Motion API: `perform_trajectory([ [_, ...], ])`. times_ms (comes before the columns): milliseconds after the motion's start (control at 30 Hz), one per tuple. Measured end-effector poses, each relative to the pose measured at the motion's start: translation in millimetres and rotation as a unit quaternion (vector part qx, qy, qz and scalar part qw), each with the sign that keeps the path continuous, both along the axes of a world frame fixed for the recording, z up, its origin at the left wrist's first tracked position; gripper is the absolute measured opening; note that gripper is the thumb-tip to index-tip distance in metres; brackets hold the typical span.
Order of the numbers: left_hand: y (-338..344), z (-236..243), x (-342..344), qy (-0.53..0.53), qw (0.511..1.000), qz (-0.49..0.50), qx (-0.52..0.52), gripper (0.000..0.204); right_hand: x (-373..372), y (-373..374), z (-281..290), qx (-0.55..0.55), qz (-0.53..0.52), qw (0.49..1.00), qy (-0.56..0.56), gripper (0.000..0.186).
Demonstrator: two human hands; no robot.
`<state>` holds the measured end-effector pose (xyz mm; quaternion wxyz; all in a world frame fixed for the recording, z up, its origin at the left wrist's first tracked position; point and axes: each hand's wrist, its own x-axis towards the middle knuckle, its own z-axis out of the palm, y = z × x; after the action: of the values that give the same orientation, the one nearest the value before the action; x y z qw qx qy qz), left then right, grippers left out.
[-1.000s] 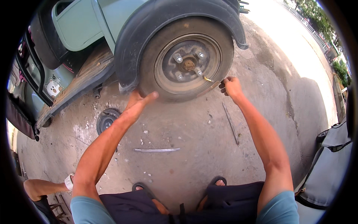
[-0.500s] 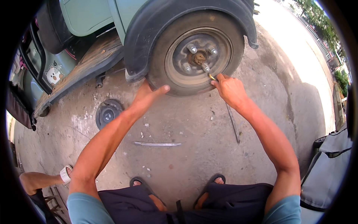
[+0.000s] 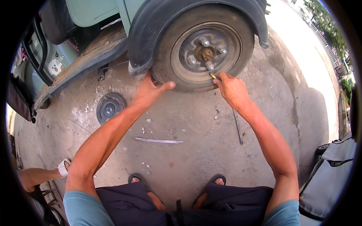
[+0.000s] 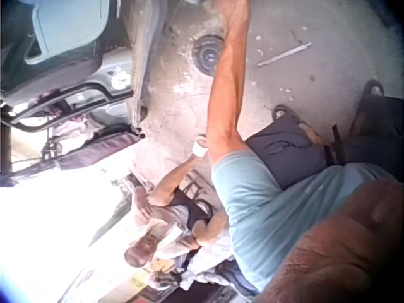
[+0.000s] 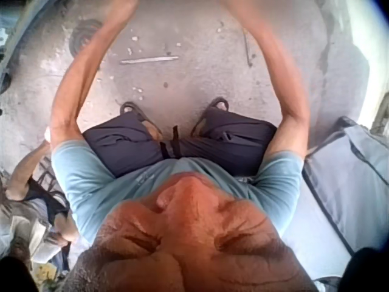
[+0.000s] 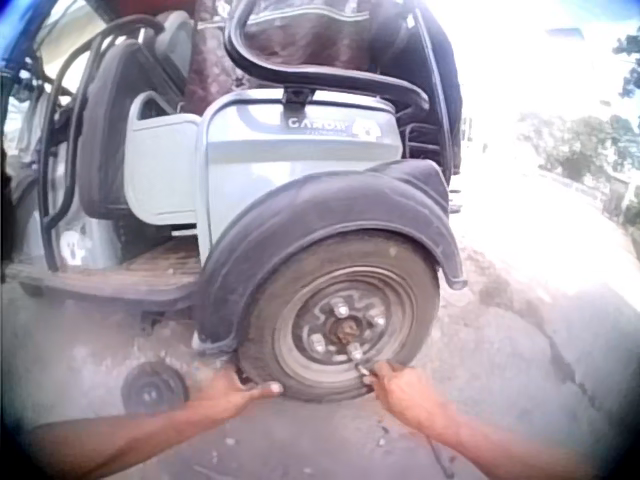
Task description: The person uses tire irons to pry a tire off its rim, removes the inner tube, and works on the wheel assembly of a small electric vehicle.
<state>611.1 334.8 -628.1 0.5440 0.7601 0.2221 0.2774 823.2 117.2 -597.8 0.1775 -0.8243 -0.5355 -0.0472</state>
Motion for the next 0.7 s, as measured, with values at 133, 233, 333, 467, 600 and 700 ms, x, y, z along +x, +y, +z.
perform_trajectory([
  [133,5.0,-3.8,5.7,0.044,0.998,-0.043,-0.026,0.095,9.2,-3.4,-2.1,0.017,-0.008,1.000,-0.006,0.022],
  [233,7.7,-1.6,4.8,0.016,0.996,-0.074,-0.036,0.098,13.6,-1.6,-1.8,0.018,0.005,1.000,-0.021,0.021],
  [333,6.1,2.8,1.2,0.005,0.998,-0.059,-0.018,0.100,10.7,0.0,5.4,0.024,0.016,1.000,-0.010,0.021],
  [467,9.0,6.6,0.7,0.040,0.997,-0.059,-0.017,0.102,3.1,-4.6,2.5,0.058,0.037,0.997,-0.030,0.020],
  [600,7.3,9.8,3.3,0.046,0.997,-0.060,-0.010,0.103,-4.0,-9.6,-17.3,0.045,0.063,0.988,-0.134,0.017],
  [700,8.7,9.3,1.8,0.029,0.997,-0.066,-0.029,0.103,-6.1,-3.7,-23.3,0.082,0.078,0.981,-0.157,0.017],
])
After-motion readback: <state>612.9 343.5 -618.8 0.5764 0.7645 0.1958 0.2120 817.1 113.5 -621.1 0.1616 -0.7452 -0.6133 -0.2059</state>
